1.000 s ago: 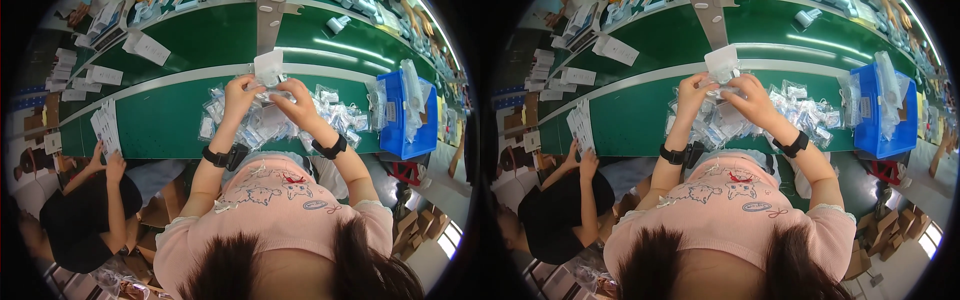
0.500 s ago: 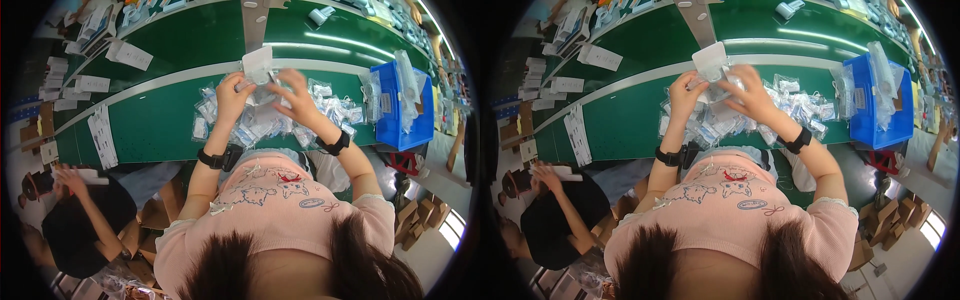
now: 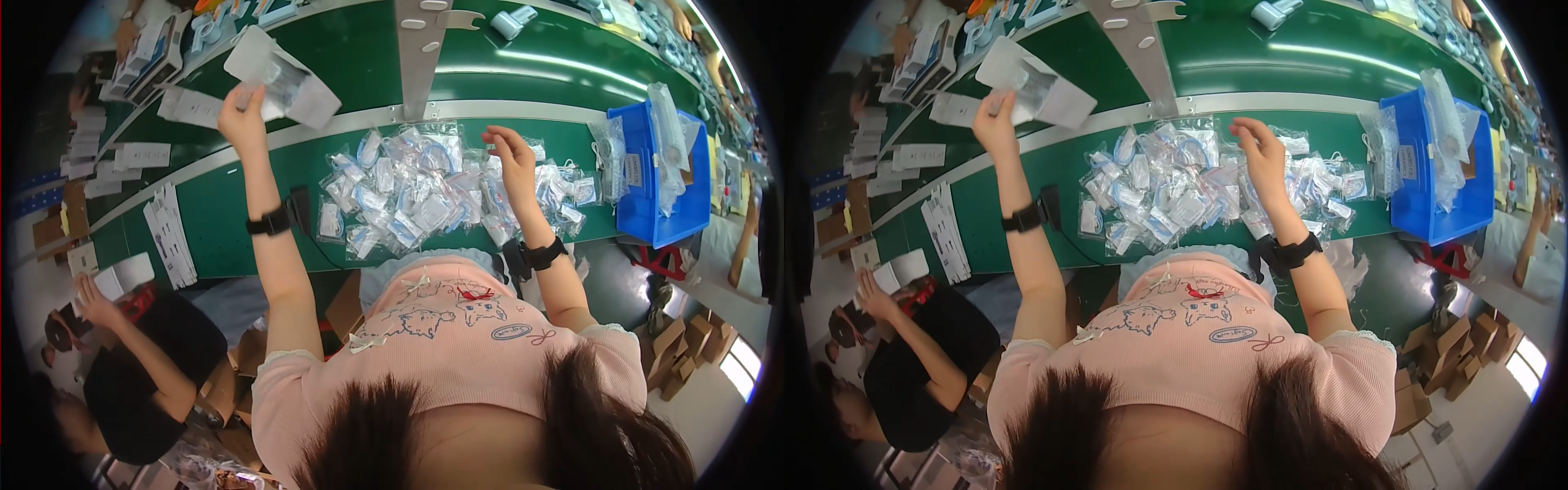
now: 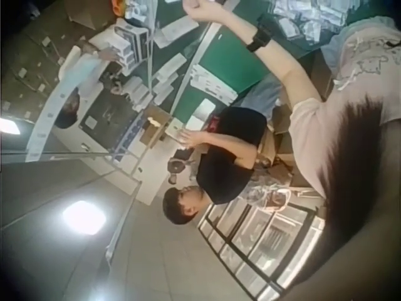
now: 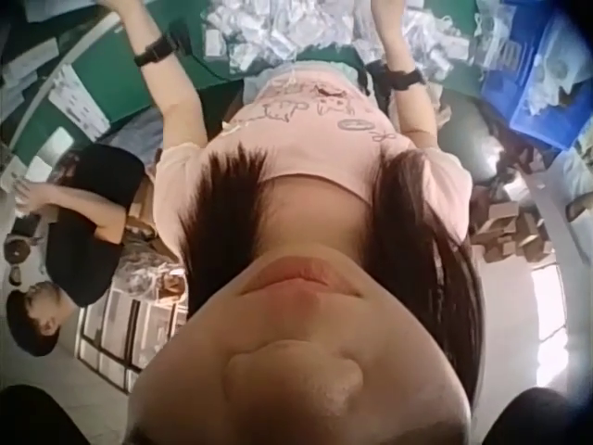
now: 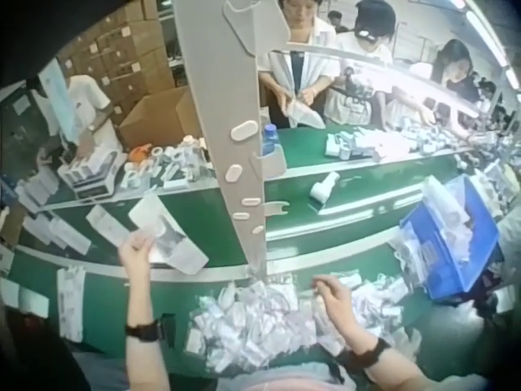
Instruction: The person packages items by hand, placing a bubble-wrapped object and a small plastic bag into a white box before setting it aside. This process is repeated for several boxes, with the person occasionally rearranging the items on the table.
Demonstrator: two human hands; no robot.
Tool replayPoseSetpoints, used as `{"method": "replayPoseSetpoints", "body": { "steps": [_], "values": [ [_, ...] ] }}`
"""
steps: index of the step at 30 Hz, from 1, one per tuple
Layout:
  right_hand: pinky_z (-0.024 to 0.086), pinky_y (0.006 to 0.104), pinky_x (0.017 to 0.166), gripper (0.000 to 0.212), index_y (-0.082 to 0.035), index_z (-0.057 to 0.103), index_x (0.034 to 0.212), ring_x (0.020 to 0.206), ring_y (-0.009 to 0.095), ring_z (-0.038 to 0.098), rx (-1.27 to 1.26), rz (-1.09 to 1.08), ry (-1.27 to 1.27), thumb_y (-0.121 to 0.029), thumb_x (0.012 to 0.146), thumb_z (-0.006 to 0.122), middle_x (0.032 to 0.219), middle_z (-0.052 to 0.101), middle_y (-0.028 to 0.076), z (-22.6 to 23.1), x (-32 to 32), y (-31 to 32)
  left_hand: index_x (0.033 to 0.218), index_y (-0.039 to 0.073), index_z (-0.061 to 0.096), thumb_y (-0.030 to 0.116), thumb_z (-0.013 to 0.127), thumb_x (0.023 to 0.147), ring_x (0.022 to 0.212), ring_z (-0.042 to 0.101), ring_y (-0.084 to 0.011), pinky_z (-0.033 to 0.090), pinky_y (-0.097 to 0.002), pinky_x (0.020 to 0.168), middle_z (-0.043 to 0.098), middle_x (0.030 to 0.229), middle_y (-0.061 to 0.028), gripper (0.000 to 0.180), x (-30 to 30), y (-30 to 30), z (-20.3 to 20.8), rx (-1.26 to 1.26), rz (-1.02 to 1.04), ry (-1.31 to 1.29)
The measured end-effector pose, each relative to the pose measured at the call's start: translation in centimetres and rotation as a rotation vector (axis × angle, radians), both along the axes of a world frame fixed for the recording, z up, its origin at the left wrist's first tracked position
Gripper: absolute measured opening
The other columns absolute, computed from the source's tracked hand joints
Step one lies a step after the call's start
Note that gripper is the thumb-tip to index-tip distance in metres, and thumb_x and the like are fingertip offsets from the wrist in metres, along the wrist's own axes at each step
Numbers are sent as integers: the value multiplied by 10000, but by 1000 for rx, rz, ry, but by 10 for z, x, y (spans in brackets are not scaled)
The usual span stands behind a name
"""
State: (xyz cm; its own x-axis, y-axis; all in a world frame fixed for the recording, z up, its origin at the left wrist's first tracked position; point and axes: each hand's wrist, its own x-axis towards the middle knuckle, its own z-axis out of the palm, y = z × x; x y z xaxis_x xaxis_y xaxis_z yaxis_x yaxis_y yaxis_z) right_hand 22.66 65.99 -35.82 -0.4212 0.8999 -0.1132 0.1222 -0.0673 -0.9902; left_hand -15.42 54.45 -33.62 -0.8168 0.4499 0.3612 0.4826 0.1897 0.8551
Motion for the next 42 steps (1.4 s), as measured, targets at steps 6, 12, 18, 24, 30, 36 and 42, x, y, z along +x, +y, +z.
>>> {"method": "replayPoseSetpoints", "body": {
  "steps": [6,12,18,24,30,36,42],
  "values": [
    [421,302,811,263,-21,551,1063,947,190,543,299,-199,-412,-161,842,521,1025,579,128,-25,58,3,1007,2,522,119,682,714,890,544,-193,433,-290,756,559,1018,-123,353,-36,55,-48,-71,-77,144],
    [226,419,983,547,-114,387,1260,1212,342,281,480,-625,-1013,-292,782,583,1270,375,176,-78,184,-23,1248,-6,288,187,621,784,1184,327,-289,267,-387,981,304,1294,-184,603,43,-3,-59,-45,-36,95],
    [157,512,996,690,-164,298,1323,1268,395,137,180,-495,-1274,-366,737,600,1365,226,171,-125,190,-65,1307,75,304,413,603,730,1254,104,-459,92,-555,989,145,1381,-235,733,163,-130,-140,-592,-457,255],
    [136,555,986,693,-158,331,1302,1260,395,161,441,-460,-1146,-274,687,628,1372,206,160,-126,177,-23,1285,132,374,395,607,717,1241,132,-469,125,-544,979,182,1379,-197,668,237,-52,-132,-538,-553,286],
    [131,519,1007,657,-141,382,1270,1263,374,176,497,-377,-945,-135,653,608,1366,222,154,-123,179,10,1267,159,403,418,584,729,1233,161,-465,145,-559,971,198,1376,-186,624,310,14,-133,-416,-632,229],
    [119,454,1033,597,-122,410,1255,1278,359,153,493,-278,-606,-71,671,525,1363,242,155,-121,198,31,1261,161,405,367,596,730,1226,182,-448,150,-531,978,191,1360,-211,601,348,54,-123,-415,-690,239],
    [97,427,1043,571,-87,423,1248,1293,350,122,438,-374,-387,-37,681,468,1380,229,144,-110,216,38,1256,133,384,371,595,736,1245,157,-432,127,-599,956,180,1353,-229,610,298,38,-99,-485,-365,411]
  ]
}}
